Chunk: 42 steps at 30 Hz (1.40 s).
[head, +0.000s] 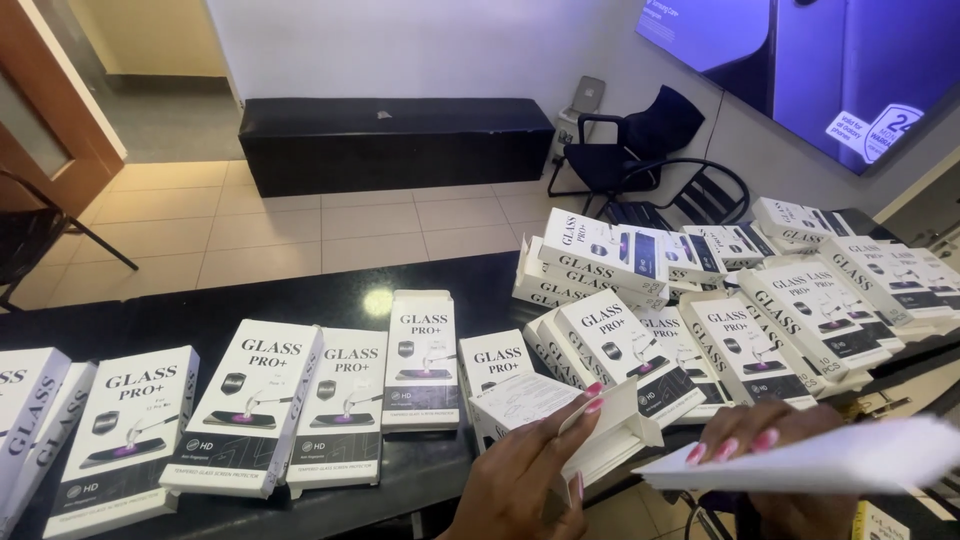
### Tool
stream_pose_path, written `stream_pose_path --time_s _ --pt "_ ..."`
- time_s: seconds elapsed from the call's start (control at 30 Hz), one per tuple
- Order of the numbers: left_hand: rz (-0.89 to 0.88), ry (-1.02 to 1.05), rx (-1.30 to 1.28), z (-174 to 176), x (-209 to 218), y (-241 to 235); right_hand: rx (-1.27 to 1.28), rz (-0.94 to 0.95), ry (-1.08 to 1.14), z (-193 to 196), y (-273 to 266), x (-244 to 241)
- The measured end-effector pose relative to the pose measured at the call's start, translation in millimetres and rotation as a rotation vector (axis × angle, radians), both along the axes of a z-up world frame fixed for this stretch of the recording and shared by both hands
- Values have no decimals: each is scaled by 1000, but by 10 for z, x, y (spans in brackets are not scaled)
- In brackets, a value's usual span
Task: Checking the contents of screen protector boxes and stacking them neatly on a counter.
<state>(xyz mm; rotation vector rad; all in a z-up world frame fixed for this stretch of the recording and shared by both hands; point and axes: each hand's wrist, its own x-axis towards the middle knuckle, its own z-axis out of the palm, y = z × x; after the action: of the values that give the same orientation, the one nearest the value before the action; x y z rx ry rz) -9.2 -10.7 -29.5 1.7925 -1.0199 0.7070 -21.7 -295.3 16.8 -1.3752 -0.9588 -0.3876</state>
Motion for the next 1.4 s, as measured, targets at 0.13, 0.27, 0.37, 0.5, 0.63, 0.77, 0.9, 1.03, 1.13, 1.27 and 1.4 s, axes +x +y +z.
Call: stream_pose_path --time_s 0.13,0.27,0.37,0.5,0.63,0.77,0.9,1.03,1.13,1.27,1.4 --pt "-3 65 57 205 17 159 -172 -1300 507 65 240 9" --pt "-36 298 -138 561 12 481 -185 -1075 948 521 874 461" --pt "-4 342 -214 603 -9 626 -553 -978 940 55 1117 795" --pt "-7 264 -192 507 -123 652 -777 -663 444 -934 1088 1094" --pt "108 106 -119 346 -170 556 -762 -758 371 -695 1086 912" --pt "75 19 -149 356 -170 499 -668 -991 216 -298 1140 560" --pt "33 73 -133 318 -153 492 -1017 -827 49 -25 509 22" --pt "-9 93 -81 415 -186 523 -935 -909 -443 22 1062 -108" --pt "64 50 -143 441 -177 496 -1204 -684 -396 -47 933 99" --pt "6 58 -103 475 -171 542 -1422 -582 -413 16 941 178" --pt "-118 133 -103 551 -168 570 -1396 -572 -485 79 965 288"
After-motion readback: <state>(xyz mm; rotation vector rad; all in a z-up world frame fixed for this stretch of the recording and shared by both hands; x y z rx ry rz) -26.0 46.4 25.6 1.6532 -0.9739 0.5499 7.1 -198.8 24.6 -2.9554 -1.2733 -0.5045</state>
